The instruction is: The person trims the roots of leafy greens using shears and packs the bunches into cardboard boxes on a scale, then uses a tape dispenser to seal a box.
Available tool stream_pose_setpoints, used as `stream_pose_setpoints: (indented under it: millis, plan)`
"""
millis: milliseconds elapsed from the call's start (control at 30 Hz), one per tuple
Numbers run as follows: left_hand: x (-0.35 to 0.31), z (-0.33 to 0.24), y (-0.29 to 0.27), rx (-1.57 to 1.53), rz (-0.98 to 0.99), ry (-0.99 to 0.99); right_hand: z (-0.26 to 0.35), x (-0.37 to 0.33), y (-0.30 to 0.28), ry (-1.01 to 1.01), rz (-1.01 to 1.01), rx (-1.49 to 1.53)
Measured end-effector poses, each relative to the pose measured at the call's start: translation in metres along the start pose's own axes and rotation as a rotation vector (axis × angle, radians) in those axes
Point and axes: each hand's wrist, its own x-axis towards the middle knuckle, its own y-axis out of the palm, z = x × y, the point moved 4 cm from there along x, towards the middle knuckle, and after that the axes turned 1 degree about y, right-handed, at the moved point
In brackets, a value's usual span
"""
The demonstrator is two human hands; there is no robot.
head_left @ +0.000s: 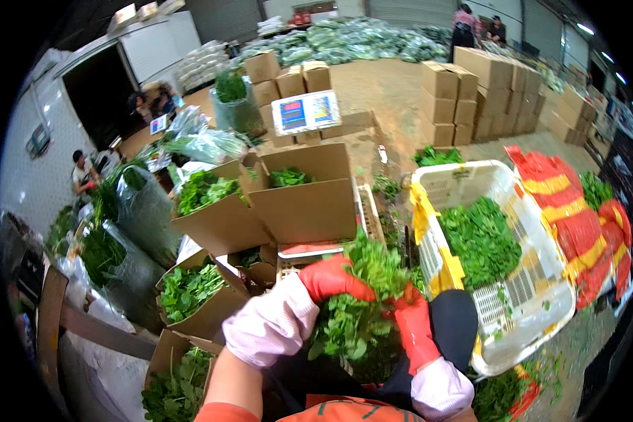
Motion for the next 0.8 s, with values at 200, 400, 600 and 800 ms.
stream_pose_setpoints:
  millis: [200,400,600,800]
  plan:
    - [-0.028,-0.165,-0.064,0.931,-0.632,0.587,0.012,0.002,-0.004,0.074,0.058,0.006]
    - [0.030,-0.163,-0.146,1.933,-1.014,0.487,0.025,0.001,0.000,0.124,0.107,0.047]
    - [0.085,-0.033,-0.240,0.790,-0.306,-0.237,0.031,0.004,-0.004,0.180,0.128,0.072]
    - [0.073,-0.025,-0.278,0.646,-0.149,-0.413,0.044,-0.005,-0.003,0.218,0.100,0.121]
